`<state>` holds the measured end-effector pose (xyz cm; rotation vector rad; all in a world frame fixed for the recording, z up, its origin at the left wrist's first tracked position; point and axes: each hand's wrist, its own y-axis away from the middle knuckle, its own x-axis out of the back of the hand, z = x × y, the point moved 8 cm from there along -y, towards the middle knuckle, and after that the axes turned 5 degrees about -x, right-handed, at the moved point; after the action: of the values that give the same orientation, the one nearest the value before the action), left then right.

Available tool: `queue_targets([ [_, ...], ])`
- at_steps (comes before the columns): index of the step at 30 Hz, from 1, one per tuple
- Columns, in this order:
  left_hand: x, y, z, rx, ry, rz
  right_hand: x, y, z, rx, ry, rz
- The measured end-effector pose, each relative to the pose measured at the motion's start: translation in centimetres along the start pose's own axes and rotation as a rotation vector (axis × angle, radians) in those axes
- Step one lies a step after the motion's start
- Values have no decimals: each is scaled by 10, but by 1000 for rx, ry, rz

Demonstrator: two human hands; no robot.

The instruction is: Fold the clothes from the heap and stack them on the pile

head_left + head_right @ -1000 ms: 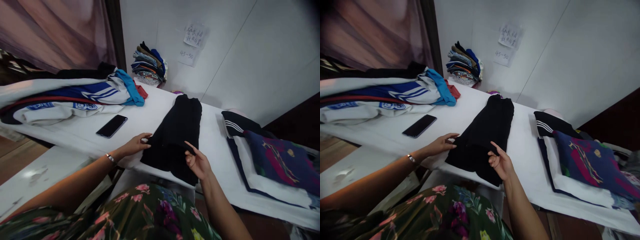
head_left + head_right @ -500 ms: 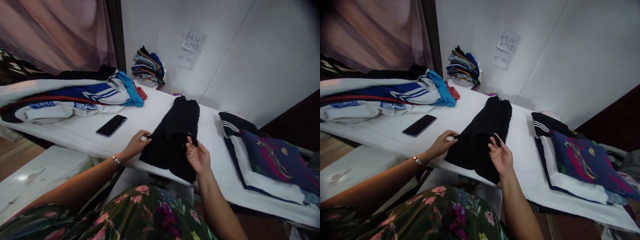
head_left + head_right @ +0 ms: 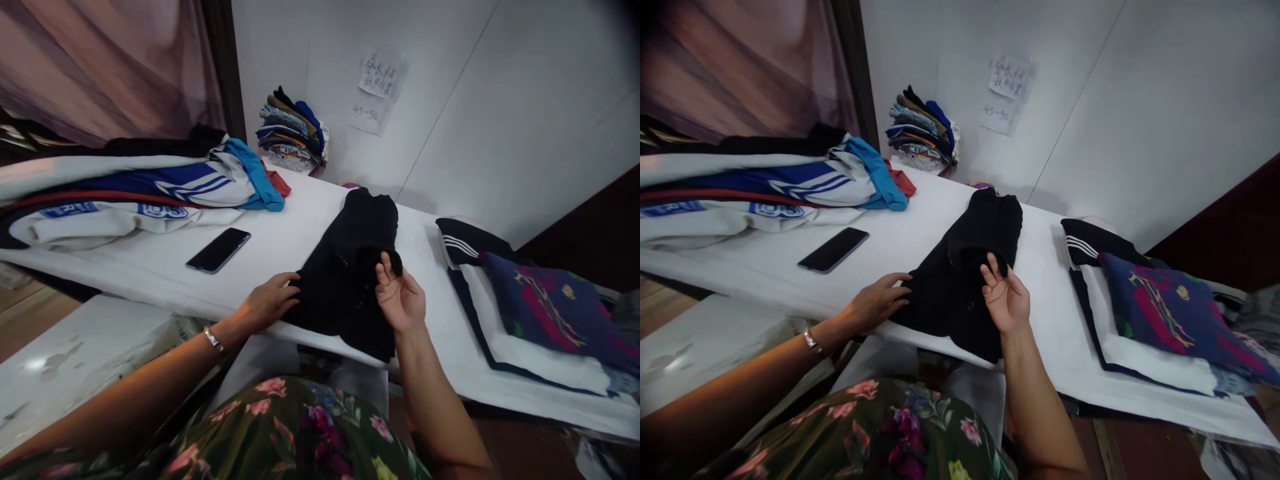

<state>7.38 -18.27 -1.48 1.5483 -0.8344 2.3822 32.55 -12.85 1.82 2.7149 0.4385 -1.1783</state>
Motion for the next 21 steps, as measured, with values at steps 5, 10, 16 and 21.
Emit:
queue_targets([
  [5, 28, -7, 30, -43, -210, 82, 3, 1, -2, 31, 62, 9],
  [10, -2, -8, 61, -119, -252, -177, 8, 3, -4, 72, 173, 34],
  [16, -14, -4, 58, -157, -168, -228, 14, 5, -2, 87, 338, 72],
  [21, 19, -2, 55, -135, -115, 176, 16, 16, 12, -50, 507, 84],
])
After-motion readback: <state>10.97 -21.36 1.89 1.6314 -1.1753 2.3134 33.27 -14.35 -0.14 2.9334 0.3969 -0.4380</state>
